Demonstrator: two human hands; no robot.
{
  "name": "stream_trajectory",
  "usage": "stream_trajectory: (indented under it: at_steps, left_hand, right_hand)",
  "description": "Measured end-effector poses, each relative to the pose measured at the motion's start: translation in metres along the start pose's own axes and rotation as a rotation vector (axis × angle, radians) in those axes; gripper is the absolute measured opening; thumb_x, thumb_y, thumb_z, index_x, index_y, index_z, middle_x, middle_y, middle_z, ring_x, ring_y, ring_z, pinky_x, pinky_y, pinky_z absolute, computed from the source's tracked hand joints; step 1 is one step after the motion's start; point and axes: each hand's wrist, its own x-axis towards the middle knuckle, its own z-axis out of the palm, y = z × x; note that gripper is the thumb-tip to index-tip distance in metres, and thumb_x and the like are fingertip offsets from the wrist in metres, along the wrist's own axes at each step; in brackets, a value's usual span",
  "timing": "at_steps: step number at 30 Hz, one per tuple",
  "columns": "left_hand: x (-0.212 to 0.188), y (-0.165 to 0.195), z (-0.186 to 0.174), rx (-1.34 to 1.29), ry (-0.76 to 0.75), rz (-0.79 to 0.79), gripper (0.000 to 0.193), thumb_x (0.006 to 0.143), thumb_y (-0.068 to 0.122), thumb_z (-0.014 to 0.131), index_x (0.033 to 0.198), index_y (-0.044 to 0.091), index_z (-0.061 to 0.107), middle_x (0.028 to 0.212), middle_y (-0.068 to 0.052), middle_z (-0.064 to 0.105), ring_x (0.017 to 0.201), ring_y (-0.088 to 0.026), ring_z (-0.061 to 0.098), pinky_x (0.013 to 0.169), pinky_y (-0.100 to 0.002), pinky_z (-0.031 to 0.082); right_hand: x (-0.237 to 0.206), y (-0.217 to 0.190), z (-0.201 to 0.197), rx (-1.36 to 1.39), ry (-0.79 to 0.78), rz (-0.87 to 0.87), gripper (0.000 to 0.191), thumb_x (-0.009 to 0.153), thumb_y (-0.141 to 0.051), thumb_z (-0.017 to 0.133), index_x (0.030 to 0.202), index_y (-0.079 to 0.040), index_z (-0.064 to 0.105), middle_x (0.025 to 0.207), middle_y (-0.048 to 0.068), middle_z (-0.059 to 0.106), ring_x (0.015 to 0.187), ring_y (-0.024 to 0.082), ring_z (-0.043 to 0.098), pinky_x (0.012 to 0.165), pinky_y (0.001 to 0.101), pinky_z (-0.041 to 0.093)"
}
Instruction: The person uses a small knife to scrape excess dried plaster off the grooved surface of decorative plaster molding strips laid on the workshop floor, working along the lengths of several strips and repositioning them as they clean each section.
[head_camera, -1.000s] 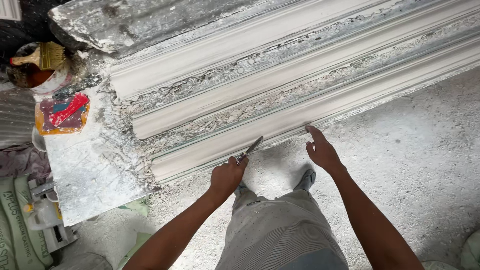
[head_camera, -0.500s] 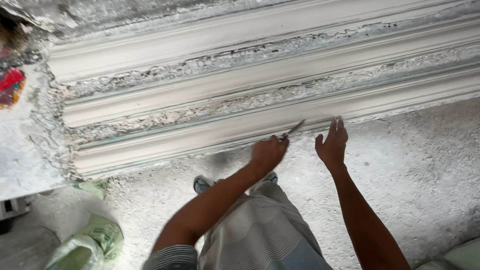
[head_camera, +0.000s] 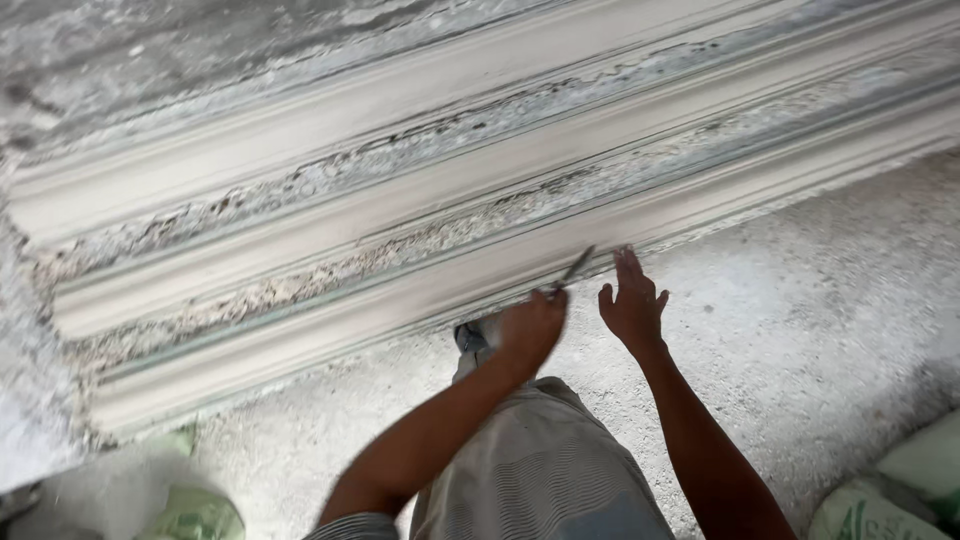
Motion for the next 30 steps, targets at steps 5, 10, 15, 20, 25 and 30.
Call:
stream_trajectory:
  at_steps: [5,10,15,20,25,30]
  left_hand:
    - [0.051,0.043,0.000,-0.210,-0.024,-0.031,0.015,0.099,0.014,0.054,0.108,0.007,0.063,0.094,-0.022,0.066,0.069,-0.035,0.074,0.050,-0.045,0.059]
    - [0.021,-0.006,-0.019,-0.117,-0.176,0.053,0.029,0.095,0.008,0.056,0.124,0.006,0.061,0.099,-0.024,0.066,0.068,-0.035,0.075,0.048,-0.045,0.060]
    - [-0.019,-0.053,-0.042,-0.052,-0.292,0.039,0.034,0.094,0.009,0.056,0.128,0.012,0.060,0.091,-0.018,0.065,0.065,-0.033,0.073,0.045,-0.046,0.058]
    - [-0.009,-0.040,-0.026,-0.029,-0.249,0.030,0.042,0.089,0.008,0.059,0.131,0.013,0.060,0.083,-0.019,0.064,0.059,-0.032,0.072,0.040,-0.045,0.056]
    - [0.064,0.039,0.023,-0.059,-0.126,0.037,0.028,0.093,0.010,0.059,0.121,0.006,0.062,0.092,-0.021,0.065,0.063,-0.033,0.072,0.044,-0.044,0.056]
    - [0.162,0.146,0.074,-0.097,-0.042,0.053,0.018,0.100,0.011,0.058,0.116,0.001,0.061,0.089,-0.022,0.065,0.060,-0.033,0.071,0.044,-0.045,0.056]
  right_hand:
    - [0.010,0.006,-0.012,0.085,-0.018,0.067,0.060,0.092,-0.023,0.064,0.150,-0.016,0.049,0.160,0.005,0.047,0.136,0.038,0.054,0.102,0.0812,0.032]
    - [0.010,0.012,-0.003,0.165,0.112,-0.019,0.060,0.093,-0.023,0.062,0.151,-0.011,0.048,0.156,0.012,0.050,0.127,0.040,0.057,0.101,0.0672,0.045]
    - [0.013,0.024,0.006,0.163,0.174,-0.034,0.047,0.093,-0.015,0.062,0.140,-0.012,0.058,0.149,0.010,0.059,0.132,0.034,0.058,0.104,0.0599,0.041]
    - [0.035,0.049,0.000,0.300,0.266,-0.063,0.039,0.098,-0.013,0.060,0.137,-0.011,0.063,0.135,0.010,0.066,0.128,0.034,0.060,0.112,0.0481,0.043]
    - [0.065,0.109,-0.017,0.357,0.419,-0.125,0.041,0.095,-0.005,0.062,0.136,-0.005,0.060,0.141,0.018,0.059,0.134,0.039,0.049,0.115,0.0488,0.037]
    - [0.120,0.201,-0.063,0.245,0.467,-0.196,0.046,0.094,-0.006,0.064,0.140,-0.001,0.057,0.146,0.024,0.050,0.138,0.042,0.043,0.117,0.0533,0.032]
